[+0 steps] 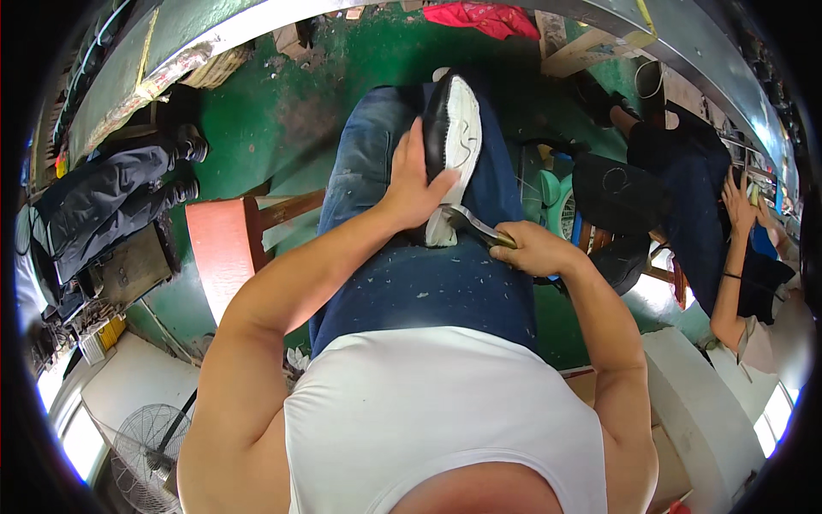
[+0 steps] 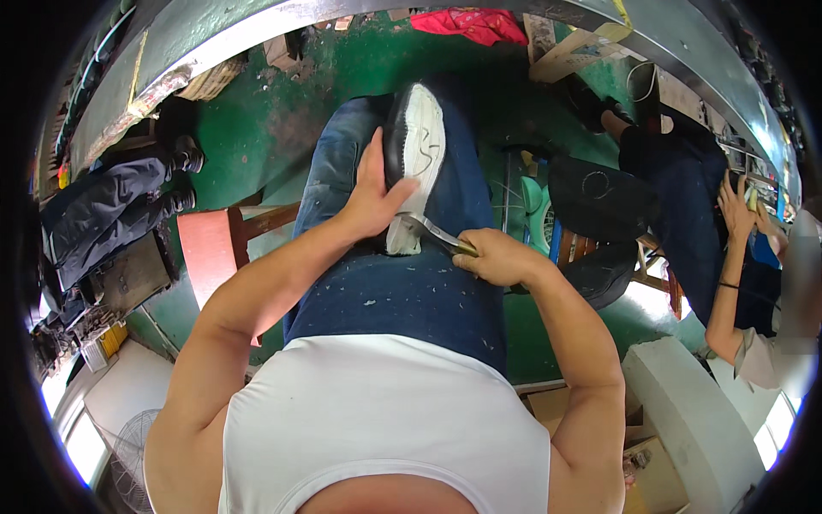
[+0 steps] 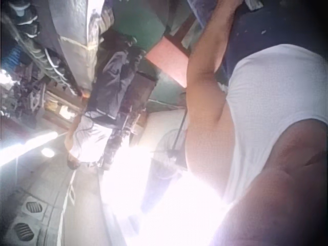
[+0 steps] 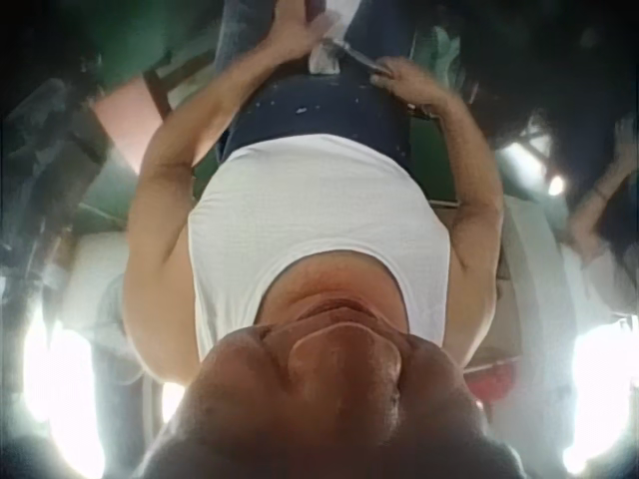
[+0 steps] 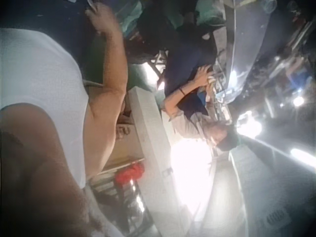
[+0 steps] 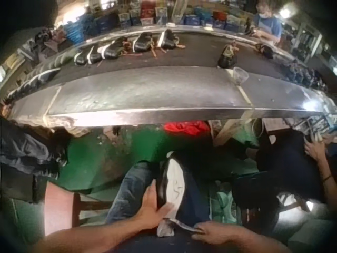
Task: The person manufactures shoes by trimming excess material from the shoe soles and uppers with a trimming knife, then tying the shoelaces by hand.
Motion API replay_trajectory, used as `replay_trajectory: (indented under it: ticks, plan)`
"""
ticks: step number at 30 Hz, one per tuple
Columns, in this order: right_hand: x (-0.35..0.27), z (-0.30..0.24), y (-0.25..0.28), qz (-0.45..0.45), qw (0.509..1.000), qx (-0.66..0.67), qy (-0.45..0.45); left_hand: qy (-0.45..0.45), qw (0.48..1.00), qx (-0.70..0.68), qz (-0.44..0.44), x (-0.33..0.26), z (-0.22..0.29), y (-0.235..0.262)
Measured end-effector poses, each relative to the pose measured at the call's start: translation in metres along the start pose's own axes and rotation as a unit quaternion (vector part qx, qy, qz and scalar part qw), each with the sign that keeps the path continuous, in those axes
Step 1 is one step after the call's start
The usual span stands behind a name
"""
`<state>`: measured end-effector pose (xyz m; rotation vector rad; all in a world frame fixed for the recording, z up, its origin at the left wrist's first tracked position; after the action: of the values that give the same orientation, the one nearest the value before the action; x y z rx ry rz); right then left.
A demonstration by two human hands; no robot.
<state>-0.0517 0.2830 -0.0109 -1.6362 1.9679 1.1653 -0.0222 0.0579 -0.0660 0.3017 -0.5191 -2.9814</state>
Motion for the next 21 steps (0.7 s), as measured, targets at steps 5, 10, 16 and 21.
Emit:
replay_trajectory:
  ticks: [5,10,16,21]
  plan:
    - [-0.015,0.006,0.001,-0.126,0.980,0.136,-0.070,0.104,0.973,-0.170,-0.117,-0.041,-0.032,0.003]
    - [-0.022,-0.037,0.015,0.131,0.989,0.071,0.004,0.073,0.992,-0.017,-0.100,-0.043,0.000,0.008]
    - [0.015,-0.052,0.021,0.178,0.981,-0.069,0.031,0.064,0.984,-0.045,-0.163,-0.042,-0.015,0.014]
    - [0.053,-0.022,0.055,0.122,0.986,0.112,-0.034,0.060,0.984,0.064,-0.157,-0.035,0.005,0.016]
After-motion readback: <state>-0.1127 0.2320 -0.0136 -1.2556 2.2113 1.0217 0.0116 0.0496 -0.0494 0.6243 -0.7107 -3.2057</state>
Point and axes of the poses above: each hand's wrist, its own x-axis towards the middle knuckle, its own y-axis out of the back of the hand, z = x × y, the point moved 4 cm from there along x, towards the middle knuckle, and after that the axes turned 10 degrees about -x, right-handed, at the moved point
